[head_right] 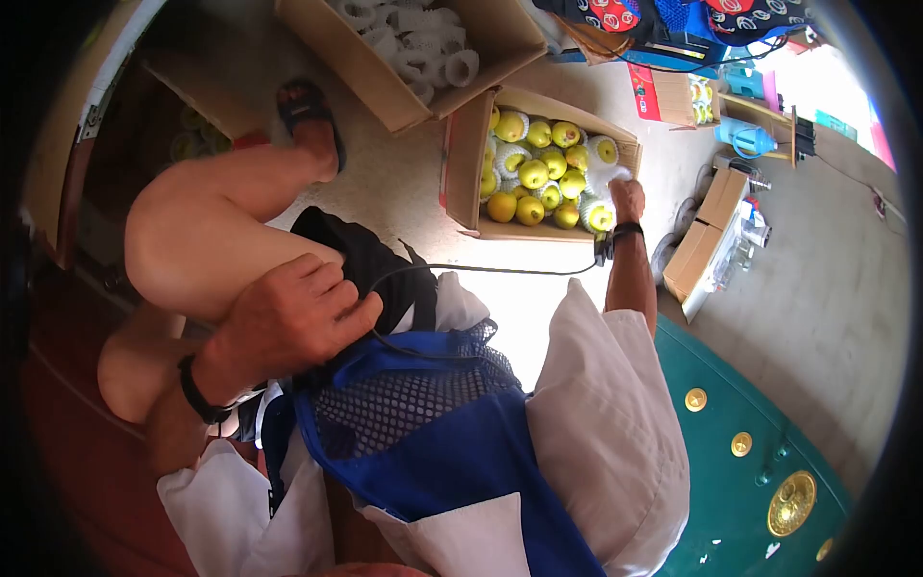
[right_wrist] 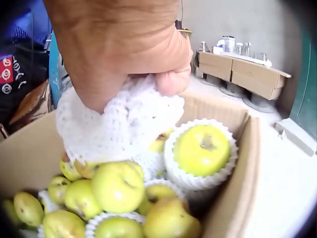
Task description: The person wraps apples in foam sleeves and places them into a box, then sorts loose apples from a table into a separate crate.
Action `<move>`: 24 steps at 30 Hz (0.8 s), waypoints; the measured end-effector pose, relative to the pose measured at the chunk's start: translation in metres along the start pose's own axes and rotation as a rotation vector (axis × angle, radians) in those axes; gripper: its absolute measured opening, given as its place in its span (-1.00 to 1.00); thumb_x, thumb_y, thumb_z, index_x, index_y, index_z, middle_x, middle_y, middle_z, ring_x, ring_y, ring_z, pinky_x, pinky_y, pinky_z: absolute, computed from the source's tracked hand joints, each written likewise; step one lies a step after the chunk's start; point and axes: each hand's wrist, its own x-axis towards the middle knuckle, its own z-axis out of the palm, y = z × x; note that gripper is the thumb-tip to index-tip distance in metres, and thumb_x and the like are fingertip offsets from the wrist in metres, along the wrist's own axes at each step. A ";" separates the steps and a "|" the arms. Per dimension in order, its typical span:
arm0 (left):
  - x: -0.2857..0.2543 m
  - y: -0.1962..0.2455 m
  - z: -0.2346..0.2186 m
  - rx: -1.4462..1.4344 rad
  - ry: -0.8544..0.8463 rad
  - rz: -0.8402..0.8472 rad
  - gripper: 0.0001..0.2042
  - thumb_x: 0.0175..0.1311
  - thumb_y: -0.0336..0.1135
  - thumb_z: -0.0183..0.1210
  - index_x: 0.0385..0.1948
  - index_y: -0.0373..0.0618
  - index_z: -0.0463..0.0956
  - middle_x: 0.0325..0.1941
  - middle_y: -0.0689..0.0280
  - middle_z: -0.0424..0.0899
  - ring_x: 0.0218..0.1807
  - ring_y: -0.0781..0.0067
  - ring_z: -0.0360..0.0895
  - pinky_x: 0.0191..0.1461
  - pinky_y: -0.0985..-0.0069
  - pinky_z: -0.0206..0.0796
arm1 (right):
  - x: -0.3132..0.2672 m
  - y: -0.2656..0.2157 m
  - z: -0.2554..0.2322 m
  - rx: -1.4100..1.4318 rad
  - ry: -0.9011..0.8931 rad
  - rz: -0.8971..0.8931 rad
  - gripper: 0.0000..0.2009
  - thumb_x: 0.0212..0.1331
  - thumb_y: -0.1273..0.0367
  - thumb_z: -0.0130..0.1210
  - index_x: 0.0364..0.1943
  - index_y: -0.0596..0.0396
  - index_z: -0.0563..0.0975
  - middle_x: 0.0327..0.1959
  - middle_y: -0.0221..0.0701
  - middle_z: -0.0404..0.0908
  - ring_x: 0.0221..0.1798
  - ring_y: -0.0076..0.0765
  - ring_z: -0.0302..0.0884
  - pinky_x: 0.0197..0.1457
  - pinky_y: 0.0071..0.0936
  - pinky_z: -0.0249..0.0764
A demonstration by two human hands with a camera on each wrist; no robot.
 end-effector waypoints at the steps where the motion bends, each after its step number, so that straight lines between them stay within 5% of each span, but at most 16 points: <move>1: 0.000 -0.001 -0.001 0.003 -0.007 0.000 -0.75 0.05 -0.37 0.21 -0.19 -0.12 0.63 -0.46 0.33 0.45 -0.30 0.33 0.53 0.05 0.41 0.52 | -0.009 -0.002 0.002 -0.245 0.054 0.065 -0.60 0.03 0.13 0.25 -0.21 0.21 0.71 -0.26 -0.21 0.74 -0.15 -0.14 0.69 -0.03 -0.18 0.54; 3: 0.000 0.001 -0.001 -0.003 -0.024 0.002 -0.75 0.06 -0.37 0.20 -0.19 -0.12 0.63 -0.46 0.33 0.45 -0.29 0.33 0.53 0.05 0.41 0.51 | 0.038 0.091 0.032 0.079 -0.217 -0.070 -0.61 0.04 0.13 0.24 -0.16 0.13 0.73 -0.16 -0.11 0.77 -0.05 0.00 0.73 0.01 -0.16 0.56; 4: 0.000 0.002 -0.001 -0.005 -0.021 0.002 -0.75 0.06 -0.38 0.20 -0.19 -0.12 0.63 -0.46 0.33 0.45 -0.30 0.33 0.53 0.06 0.41 0.51 | 0.011 0.073 0.036 0.208 -0.177 0.017 -0.63 0.05 0.16 0.22 -0.16 0.13 0.73 -0.15 -0.03 0.77 -0.01 0.11 0.73 0.00 -0.13 0.57; 7: 0.001 0.002 -0.001 -0.001 -0.012 -0.003 -0.75 0.08 -0.38 0.20 -0.18 -0.12 0.63 -0.46 0.34 0.45 -0.30 0.34 0.53 0.05 0.41 0.51 | 0.012 0.061 0.035 -0.149 -0.171 -0.120 -0.62 0.07 0.19 0.20 -0.18 0.23 0.70 -0.20 0.01 0.75 -0.08 0.14 0.72 -0.01 -0.08 0.58; 8: 0.001 0.002 -0.001 -0.001 -0.016 -0.001 -0.75 0.08 -0.37 0.19 -0.18 -0.12 0.63 -0.46 0.33 0.45 -0.30 0.34 0.53 0.05 0.41 0.51 | 0.003 0.047 0.024 -0.142 -0.212 -0.011 -0.61 0.11 0.20 0.17 -0.15 0.28 0.69 -0.13 0.06 0.74 0.00 0.17 0.72 0.05 -0.08 0.59; 12: -0.002 0.001 -0.001 -0.020 0.016 -0.001 -0.76 0.09 -0.37 0.19 -0.17 -0.13 0.62 -0.45 0.33 0.48 -0.29 0.35 0.54 0.00 0.43 0.49 | -0.013 0.005 0.017 -0.527 -0.155 -0.081 -0.58 0.08 0.21 0.19 -0.09 0.27 0.70 -0.04 0.05 0.73 0.13 0.16 0.68 0.12 -0.14 0.59; 15: -0.004 0.001 0.000 0.009 0.012 0.003 -0.77 0.10 -0.37 0.19 -0.18 -0.13 0.61 -0.45 0.33 0.49 -0.29 0.35 0.55 -0.04 0.44 0.47 | -0.020 -0.012 0.006 -0.649 -0.177 -0.185 -0.60 0.05 0.21 0.19 -0.20 0.33 0.70 -0.17 0.11 0.73 0.01 0.18 0.73 0.03 -0.10 0.60; 18: -0.005 0.000 0.000 0.000 0.025 0.006 -0.78 0.11 -0.37 0.19 -0.19 -0.13 0.61 -0.46 0.34 0.49 -0.29 0.36 0.56 -0.05 0.44 0.47 | -0.009 -0.010 -0.007 -0.591 -0.274 -0.234 -0.55 0.11 0.13 0.20 -0.10 0.26 0.71 -0.09 0.03 0.76 0.09 0.12 0.71 0.11 -0.15 0.59; 21: -0.006 0.000 0.002 0.009 0.036 0.012 -0.78 0.11 -0.36 0.19 -0.20 -0.13 0.60 -0.47 0.35 0.49 -0.29 0.37 0.56 -0.06 0.44 0.47 | 0.026 0.040 0.001 -0.113 -0.229 -0.073 -0.54 0.13 0.10 0.18 -0.11 0.24 0.71 -0.14 -0.01 0.78 0.05 0.05 0.74 0.08 -0.17 0.59; 24: -0.005 0.001 0.004 -0.005 0.033 0.021 -0.79 0.11 -0.35 0.19 -0.20 -0.12 0.60 -0.47 0.35 0.49 -0.29 0.38 0.56 -0.06 0.44 0.47 | -0.016 0.015 -0.019 -0.542 -0.302 -0.218 -0.62 0.26 0.17 0.10 -0.09 0.21 0.70 -0.12 0.01 0.75 0.02 -0.01 0.72 0.06 -0.19 0.58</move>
